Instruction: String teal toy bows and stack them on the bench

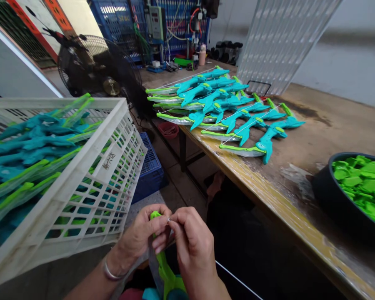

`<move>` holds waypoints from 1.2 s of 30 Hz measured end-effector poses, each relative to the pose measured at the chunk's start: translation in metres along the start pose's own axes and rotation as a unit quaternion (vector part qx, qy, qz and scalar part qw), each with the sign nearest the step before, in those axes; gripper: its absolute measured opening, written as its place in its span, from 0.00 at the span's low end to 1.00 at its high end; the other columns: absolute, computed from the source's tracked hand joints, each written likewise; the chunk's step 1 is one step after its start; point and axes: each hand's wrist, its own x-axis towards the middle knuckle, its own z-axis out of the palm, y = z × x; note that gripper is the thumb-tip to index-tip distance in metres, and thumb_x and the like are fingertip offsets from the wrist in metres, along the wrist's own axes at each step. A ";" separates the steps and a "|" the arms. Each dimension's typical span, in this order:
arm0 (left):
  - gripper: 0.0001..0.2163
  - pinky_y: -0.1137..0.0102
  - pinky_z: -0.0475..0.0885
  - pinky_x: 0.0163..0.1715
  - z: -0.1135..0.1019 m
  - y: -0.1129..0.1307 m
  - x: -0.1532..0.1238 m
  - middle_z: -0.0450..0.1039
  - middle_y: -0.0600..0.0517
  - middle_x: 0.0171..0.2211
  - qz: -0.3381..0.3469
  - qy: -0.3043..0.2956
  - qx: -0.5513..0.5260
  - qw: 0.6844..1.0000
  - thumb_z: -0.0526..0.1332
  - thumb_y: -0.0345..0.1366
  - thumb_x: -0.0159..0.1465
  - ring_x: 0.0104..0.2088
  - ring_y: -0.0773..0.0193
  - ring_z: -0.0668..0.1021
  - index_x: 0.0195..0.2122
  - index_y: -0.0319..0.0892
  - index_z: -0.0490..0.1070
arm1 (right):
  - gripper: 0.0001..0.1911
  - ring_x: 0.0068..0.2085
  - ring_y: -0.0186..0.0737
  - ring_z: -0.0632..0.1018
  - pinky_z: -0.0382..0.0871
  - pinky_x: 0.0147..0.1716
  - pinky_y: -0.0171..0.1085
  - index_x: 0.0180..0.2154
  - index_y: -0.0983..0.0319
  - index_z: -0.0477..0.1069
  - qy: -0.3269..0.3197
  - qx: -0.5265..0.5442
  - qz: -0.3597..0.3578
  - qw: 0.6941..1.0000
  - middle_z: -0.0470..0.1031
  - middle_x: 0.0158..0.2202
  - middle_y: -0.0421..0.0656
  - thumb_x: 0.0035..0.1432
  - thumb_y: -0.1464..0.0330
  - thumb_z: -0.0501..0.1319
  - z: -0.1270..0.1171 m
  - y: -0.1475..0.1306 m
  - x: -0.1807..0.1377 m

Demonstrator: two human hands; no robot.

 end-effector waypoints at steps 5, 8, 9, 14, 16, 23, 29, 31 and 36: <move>0.17 0.78 0.64 0.13 0.003 -0.004 0.001 0.59 0.61 0.19 -0.006 0.023 -0.023 0.999 0.72 0.45 0.61 0.14 0.76 0.62 0.29 0.39 0.68 | 0.11 0.39 0.36 0.78 0.76 0.38 0.32 0.45 0.62 0.72 0.018 -0.115 -0.101 0.988 0.75 0.39 0.45 0.68 0.81 0.57 0.002 0.001 -0.003; 0.17 0.79 0.63 0.13 0.002 -0.005 0.003 0.59 0.62 0.16 0.000 0.020 -0.002 1.000 0.72 0.46 0.61 0.13 0.75 0.61 0.29 0.39 0.69 | 0.08 0.35 0.37 0.78 0.75 0.33 0.32 0.42 0.62 0.71 0.032 -0.181 -0.121 0.976 0.74 0.36 0.44 0.68 0.79 0.58 0.004 0.002 -0.003; 0.17 0.79 0.63 0.13 0.003 -0.006 0.003 0.59 0.62 0.15 0.000 0.018 0.002 1.000 0.72 0.47 0.61 0.13 0.75 0.61 0.30 0.39 0.69 | 0.08 0.34 0.36 0.77 0.74 0.32 0.32 0.41 0.62 0.71 0.035 -0.196 -0.124 0.972 0.74 0.35 0.44 0.68 0.79 0.58 0.004 0.002 -0.003; 0.19 0.79 0.63 0.13 0.003 -0.006 0.005 0.59 0.61 0.15 0.009 0.010 -0.012 1.000 0.70 0.47 0.63 0.13 0.75 0.61 0.27 0.40 0.66 | 0.08 0.32 0.34 0.75 0.71 0.30 0.31 0.38 0.62 0.69 0.045 -0.202 -0.113 0.972 0.72 0.34 0.43 0.67 0.79 0.58 0.002 0.002 -0.002; 0.19 0.79 0.63 0.13 0.004 -0.006 0.006 0.59 0.61 0.15 0.012 0.011 -0.014 1.000 0.69 0.46 0.64 0.13 0.75 0.61 0.27 0.41 0.65 | 0.08 0.32 0.34 0.75 0.70 0.30 0.32 0.37 0.61 0.68 0.047 -0.197 -0.106 0.973 0.71 0.33 0.42 0.68 0.79 0.58 0.001 0.002 -0.002; 0.21 0.79 0.63 0.13 0.003 -0.005 0.006 0.60 0.60 0.16 -0.003 0.032 -0.007 0.999 0.71 0.49 0.63 0.14 0.75 0.62 0.26 0.41 0.64 | 0.05 0.34 0.34 0.76 0.72 0.33 0.31 0.40 0.61 0.69 0.032 -0.149 -0.078 0.985 0.72 0.36 0.42 0.68 0.77 0.59 -0.001 -0.004 -0.001; 0.21 0.78 0.61 0.12 0.003 -0.008 0.006 0.60 0.60 0.15 -0.014 0.043 0.023 0.999 0.70 0.53 0.61 0.13 0.74 0.61 0.28 0.41 0.67 | 0.08 0.35 0.35 0.78 0.73 0.33 0.32 0.47 0.60 0.73 -0.008 -0.100 -0.050 0.994 0.74 0.37 0.42 0.70 0.76 0.59 0.004 -0.003 0.004; 0.21 0.78 0.62 0.13 0.003 -0.008 0.006 0.58 0.61 0.15 -0.008 0.049 0.025 0.998 0.70 0.52 0.62 0.13 0.74 0.61 0.27 0.41 0.65 | 0.07 0.33 0.34 0.77 0.71 0.32 0.32 0.42 0.60 0.72 -0.021 -0.100 -0.036 0.994 0.74 0.34 0.40 0.71 0.76 0.58 0.000 -0.003 0.005; 0.20 0.78 0.62 0.13 0.005 -0.007 0.007 0.58 0.62 0.16 0.007 0.053 0.021 0.998 0.70 0.49 0.63 0.14 0.75 0.60 0.28 0.41 0.65 | 0.09 0.31 0.34 0.75 0.68 0.30 0.33 0.37 0.60 0.68 -0.110 -0.179 -0.051 0.976 0.71 0.32 0.40 0.72 0.75 0.56 -0.029 -0.009 -0.003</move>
